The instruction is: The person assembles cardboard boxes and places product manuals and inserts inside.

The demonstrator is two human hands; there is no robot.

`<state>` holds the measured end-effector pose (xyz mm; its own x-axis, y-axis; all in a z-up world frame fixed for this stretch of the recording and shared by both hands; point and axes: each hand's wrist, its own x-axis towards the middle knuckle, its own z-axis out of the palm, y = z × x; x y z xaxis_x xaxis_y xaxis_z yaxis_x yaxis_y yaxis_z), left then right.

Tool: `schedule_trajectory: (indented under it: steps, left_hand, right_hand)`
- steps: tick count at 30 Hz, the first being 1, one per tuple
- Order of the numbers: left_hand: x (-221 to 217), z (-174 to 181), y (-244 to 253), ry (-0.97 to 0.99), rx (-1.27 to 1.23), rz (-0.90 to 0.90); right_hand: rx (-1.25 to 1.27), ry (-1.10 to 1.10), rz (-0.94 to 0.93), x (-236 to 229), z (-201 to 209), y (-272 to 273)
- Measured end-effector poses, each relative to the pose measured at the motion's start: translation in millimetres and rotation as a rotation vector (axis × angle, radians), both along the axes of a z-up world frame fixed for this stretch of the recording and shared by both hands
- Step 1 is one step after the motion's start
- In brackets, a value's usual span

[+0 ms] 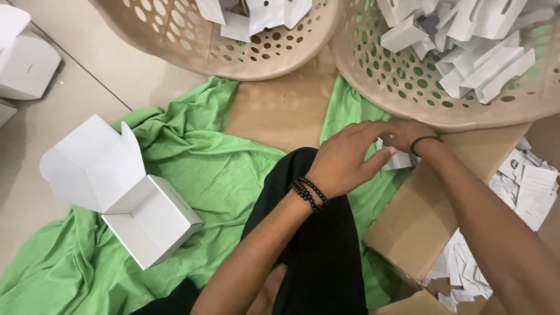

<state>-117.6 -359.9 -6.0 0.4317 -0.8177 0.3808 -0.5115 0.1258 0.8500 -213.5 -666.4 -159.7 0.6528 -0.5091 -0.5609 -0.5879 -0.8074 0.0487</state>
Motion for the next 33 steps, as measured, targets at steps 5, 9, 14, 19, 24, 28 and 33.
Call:
schedule_trajectory:
  steps: [5,9,14,19,24,28,33]
  left_hand:
    - [26.0,-8.8,26.5,0.151,0.043,0.043]
    - [24.0,-16.7,33.9,0.179,0.04,0.092]
    - [-14.9,-3.3,24.0,0.178,0.086,0.078]
    - [-81.4,5.1,-14.8,0.188,0.082,-0.15]
    - [-150.2,4.6,-44.6,0.128,0.009,-0.318]
    - [-191.5,-11.4,-53.0,-0.187,0.098,-0.414]
    - [-207.0,-27.2,-57.2,-0.527,0.206,-0.428]
  right_hand:
    - [0.114,-0.066,0.139,14.5,16.0,9.5]
    - [0.045,-0.277,0.084,33.3,88.9,49.7]
    - [0.014,-0.526,0.064,1.3,166.9,62.1]
    - [0.29,-0.676,-0.085,-100.6,205.0,30.7]
    - [0.4,-1.008,-0.46,-217.2,142.7,-10.8]
    - [0.068,-0.749,-0.474,-250.6,53.0,-24.6]
    - [-0.157,-0.514,-0.197,-238.8,23.9,3.0]
